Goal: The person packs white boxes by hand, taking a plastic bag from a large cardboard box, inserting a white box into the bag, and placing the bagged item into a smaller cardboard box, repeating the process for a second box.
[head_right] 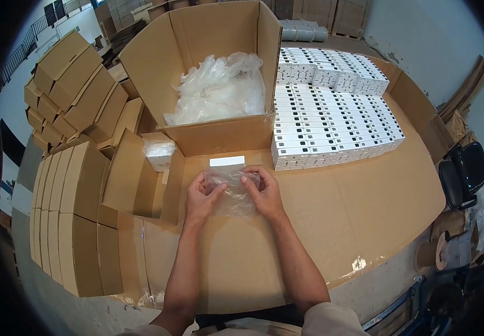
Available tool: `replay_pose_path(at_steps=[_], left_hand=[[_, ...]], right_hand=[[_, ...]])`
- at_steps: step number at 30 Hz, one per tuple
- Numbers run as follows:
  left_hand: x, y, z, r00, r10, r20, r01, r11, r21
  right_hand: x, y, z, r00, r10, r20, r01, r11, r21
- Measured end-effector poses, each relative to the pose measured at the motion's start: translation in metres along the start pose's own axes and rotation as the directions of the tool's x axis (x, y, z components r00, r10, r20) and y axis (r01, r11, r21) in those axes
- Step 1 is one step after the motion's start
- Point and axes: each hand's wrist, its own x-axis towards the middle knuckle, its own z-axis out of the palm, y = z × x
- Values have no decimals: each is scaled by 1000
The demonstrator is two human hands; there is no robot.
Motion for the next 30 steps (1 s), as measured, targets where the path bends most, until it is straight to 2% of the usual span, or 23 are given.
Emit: replay_pose_path(at_steps=[2,8,11,17,19,23,26,30], left_hand=[[-1,-3,-2,999,-19,47,18,999,27],[-3,2,2,996,-28,86,23,998,64],[-3,0,1,995,-33,92,24,996,87],[-4,2,1,992,-46,119,34,995,95],[-5,4,1,987,-71,146,54,992,114],[-6,-4,0,970,-193,148,150,954,261],[-5,-1,3,977,-181,114,131,927,351],[-5,-3,2,984,-137,110,82,912,402]], right_hand=[[0,-6,5,986,-162,-32,161,987,-7],[2,-6,-6,981,-171,89,178,982,-68],[0,-12,-3,988,-133,74,141,984,-105],[2,-5,-9,975,-202,93,216,961,-172],[2,-9,-10,966,-246,78,258,932,-256],[-1,-26,-13,938,-331,103,342,833,-435],[-4,-36,-17,915,-363,175,399,757,-517],[-5,-38,-19,913,-346,216,408,772,-488]])
